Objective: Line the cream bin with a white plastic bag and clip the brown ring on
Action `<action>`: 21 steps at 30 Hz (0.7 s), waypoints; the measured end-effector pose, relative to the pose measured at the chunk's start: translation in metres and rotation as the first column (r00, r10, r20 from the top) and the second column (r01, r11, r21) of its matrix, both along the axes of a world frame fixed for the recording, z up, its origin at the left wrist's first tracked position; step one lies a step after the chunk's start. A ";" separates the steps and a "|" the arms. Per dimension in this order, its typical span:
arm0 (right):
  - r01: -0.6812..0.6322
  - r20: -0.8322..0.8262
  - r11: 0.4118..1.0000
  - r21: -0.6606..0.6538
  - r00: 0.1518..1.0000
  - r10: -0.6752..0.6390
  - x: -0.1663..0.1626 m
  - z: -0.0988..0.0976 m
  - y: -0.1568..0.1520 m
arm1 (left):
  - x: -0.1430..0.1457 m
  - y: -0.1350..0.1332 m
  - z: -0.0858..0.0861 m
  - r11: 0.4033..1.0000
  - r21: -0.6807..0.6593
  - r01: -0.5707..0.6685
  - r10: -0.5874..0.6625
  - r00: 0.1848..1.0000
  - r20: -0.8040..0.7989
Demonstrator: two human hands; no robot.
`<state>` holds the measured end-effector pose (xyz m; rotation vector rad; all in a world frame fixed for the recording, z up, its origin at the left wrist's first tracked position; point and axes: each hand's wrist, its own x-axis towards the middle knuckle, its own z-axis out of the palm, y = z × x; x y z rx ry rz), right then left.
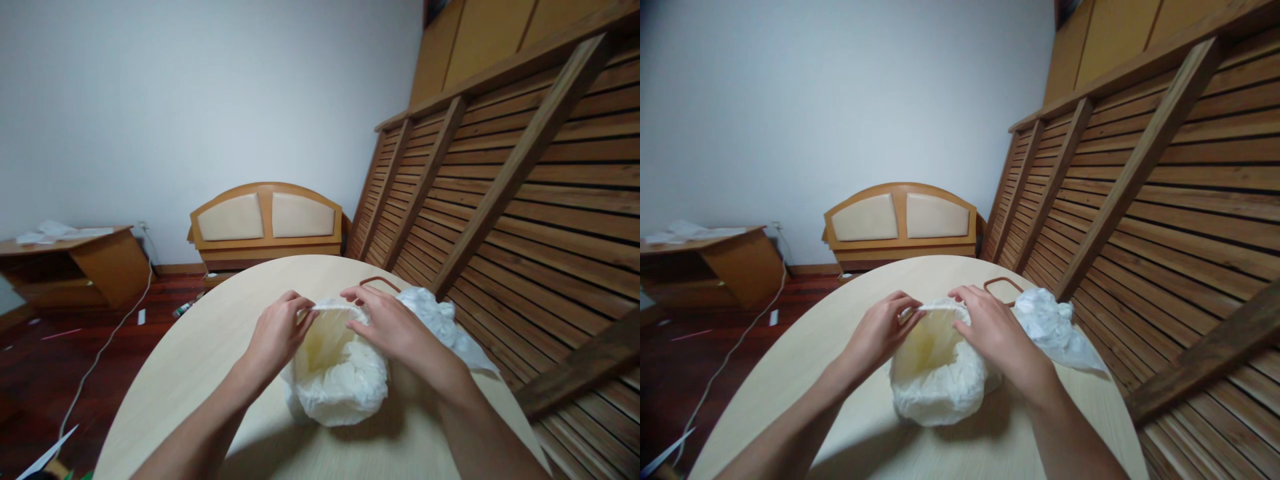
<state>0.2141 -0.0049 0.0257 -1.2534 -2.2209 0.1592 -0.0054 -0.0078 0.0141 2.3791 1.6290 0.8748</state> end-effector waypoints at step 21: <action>0.094 -0.019 0.996 0.006 0.995 -0.094 -0.011 -0.001 -0.004 | 0.001 0.001 -0.005 0.990 0.115 0.084 -0.082 0.996 -0.022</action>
